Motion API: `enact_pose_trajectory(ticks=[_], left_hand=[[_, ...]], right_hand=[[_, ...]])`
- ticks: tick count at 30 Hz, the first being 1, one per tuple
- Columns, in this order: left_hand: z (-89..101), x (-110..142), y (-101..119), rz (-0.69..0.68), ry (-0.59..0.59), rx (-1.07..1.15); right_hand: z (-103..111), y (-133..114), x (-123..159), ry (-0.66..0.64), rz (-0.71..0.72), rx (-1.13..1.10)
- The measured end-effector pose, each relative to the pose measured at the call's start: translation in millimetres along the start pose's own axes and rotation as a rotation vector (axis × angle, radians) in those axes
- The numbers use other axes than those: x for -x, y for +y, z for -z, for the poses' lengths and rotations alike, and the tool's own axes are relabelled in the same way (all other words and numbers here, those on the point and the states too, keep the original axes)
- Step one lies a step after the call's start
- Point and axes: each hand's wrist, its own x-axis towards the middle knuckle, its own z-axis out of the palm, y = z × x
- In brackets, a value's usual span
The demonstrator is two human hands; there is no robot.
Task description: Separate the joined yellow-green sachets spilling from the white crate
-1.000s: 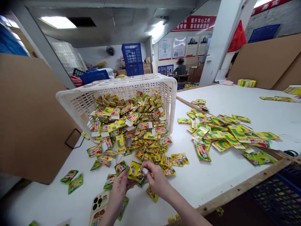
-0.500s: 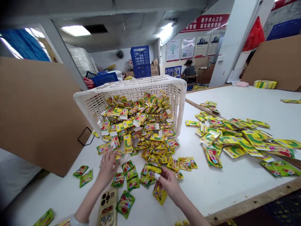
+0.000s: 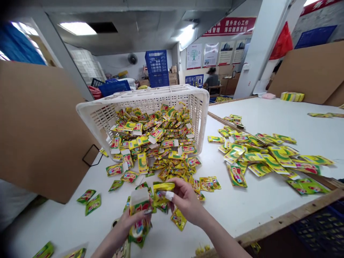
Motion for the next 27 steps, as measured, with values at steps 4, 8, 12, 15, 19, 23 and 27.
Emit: enact_pose_trajectory(ticks=[4, 8, 12, 15, 19, 23, 27], left_hand=[[-32.4, 12.8, 0.4, 0.009, -0.031, 0.101], [-38.3, 12.7, -9.1, 0.041, -0.013, -0.007], [-47.2, 13.6, -9.1, -0.062, -0.1, -0.119], [-52.5, 15.6, -8.9, -0.131, -0.161, -0.007], [-51.7, 16.1, -23.0, -0.029, -0.308, 0.157], [-54.1, 12.6, -38.1, 0.02, -0.385, 0.155], [-60.9, 9.3, -33.6, 0.111, -0.424, 0.204]], right_hand=[[-16.0, -11.8, -3.9, -0.147, 0.169, 0.262], [-16.2, -26.1, 3.7, -0.297, 0.21, 0.722], [-16.8, -38.8, 18.1, -0.431, 0.117, 0.982], [-13.8, -35.3, 26.5, -0.431, 0.073, 0.954], [-3.4, -14.7, 34.8, -0.284, 0.028, 0.693], [4.2, -8.1, 47.6, -0.317, 0.155, 0.693], [11.7, -13.3, 61.3, -0.295, 0.056, 0.757]])
